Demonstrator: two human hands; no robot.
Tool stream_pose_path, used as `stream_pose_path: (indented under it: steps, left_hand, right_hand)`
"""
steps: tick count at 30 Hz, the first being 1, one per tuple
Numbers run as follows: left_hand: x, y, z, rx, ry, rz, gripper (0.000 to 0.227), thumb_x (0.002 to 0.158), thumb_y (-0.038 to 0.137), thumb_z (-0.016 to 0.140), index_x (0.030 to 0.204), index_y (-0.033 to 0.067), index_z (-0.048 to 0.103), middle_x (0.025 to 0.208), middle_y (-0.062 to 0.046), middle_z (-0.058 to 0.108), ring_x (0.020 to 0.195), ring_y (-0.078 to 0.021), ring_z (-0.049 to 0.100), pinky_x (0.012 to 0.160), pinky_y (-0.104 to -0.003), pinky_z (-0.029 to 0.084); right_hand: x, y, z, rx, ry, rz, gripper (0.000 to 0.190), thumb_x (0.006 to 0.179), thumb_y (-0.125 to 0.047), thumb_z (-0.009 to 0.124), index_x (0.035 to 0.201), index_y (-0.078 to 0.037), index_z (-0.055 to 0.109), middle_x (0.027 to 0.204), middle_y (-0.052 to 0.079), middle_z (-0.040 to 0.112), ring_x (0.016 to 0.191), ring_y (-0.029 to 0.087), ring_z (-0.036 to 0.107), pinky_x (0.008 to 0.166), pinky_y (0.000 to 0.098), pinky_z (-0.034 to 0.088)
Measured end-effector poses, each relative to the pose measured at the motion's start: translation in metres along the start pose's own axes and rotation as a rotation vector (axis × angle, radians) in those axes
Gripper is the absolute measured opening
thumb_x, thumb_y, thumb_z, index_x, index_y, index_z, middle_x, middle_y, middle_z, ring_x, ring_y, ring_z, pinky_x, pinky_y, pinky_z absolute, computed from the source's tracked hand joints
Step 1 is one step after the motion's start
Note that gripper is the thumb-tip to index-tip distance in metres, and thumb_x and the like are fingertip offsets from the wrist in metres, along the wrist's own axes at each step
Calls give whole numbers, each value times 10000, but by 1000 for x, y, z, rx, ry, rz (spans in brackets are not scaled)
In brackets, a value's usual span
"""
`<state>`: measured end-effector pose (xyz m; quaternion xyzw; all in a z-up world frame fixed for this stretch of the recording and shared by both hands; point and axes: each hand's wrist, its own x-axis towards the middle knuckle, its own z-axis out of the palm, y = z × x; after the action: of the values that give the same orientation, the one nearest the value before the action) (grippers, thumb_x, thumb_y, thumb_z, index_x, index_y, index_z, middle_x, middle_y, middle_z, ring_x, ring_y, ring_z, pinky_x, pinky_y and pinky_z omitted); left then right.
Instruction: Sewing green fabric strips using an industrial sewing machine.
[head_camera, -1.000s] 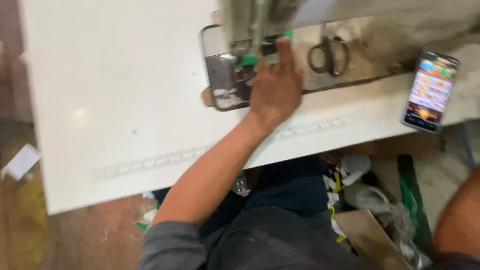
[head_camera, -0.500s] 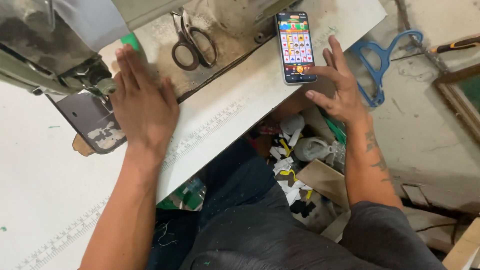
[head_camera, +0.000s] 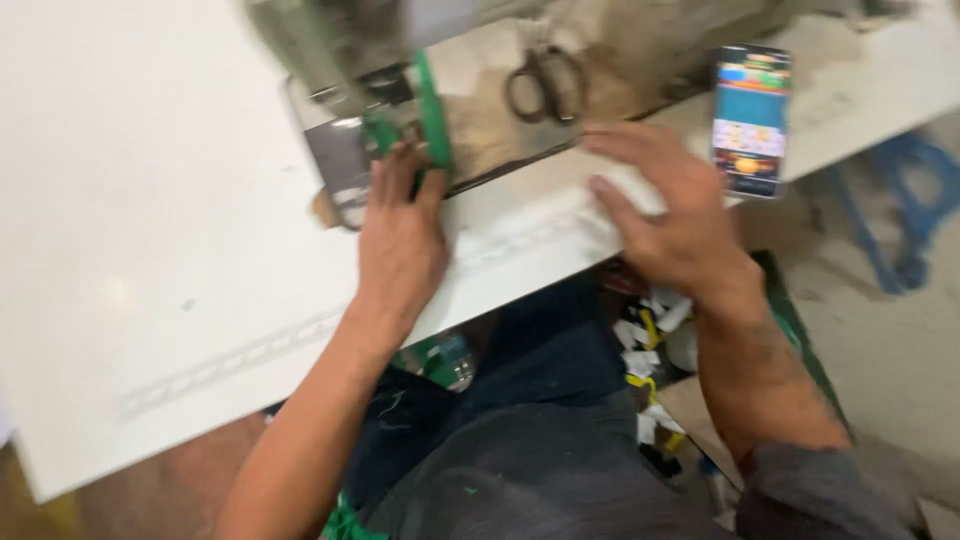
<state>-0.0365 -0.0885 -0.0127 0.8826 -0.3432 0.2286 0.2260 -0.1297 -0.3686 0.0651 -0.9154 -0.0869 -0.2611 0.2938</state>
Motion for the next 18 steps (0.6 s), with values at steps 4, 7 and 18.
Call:
stream_pose_path:
  steps: [4,7,18]
  left_hand:
    - [-23,-9,-16,-410,-77,-79,295,883,-174,439,1087,-3,566,1390,-242,602,1515,-534,426,1145,-647,488]
    - [-23,-27,-8,-465,-132,-73,363,836,-134,444,1132,40,563,1384,-222,646,1544,-510,429,1099,-632,504]
    - [42,-23,20,13,-164,-206,349,1195,357,561,1421,196,773,1147,-110,787,1026,-384,794,857,-450,631]
  right_hand:
    - [95,-12,138,-5,-290,-124,227,974,-151,694,1111,28,728,1190,211,692,1002,448,680,761,516,526]
    - [134,128,275,-385,-175,-224,159,758,-266,743,824,-123,724,945,94,688,765,379,701,592,485,509]
    - [-34,-85,60,-81,-559,388,377,924,-251,491,1159,-55,711,848,193,728,707,502,783,615,653,621]
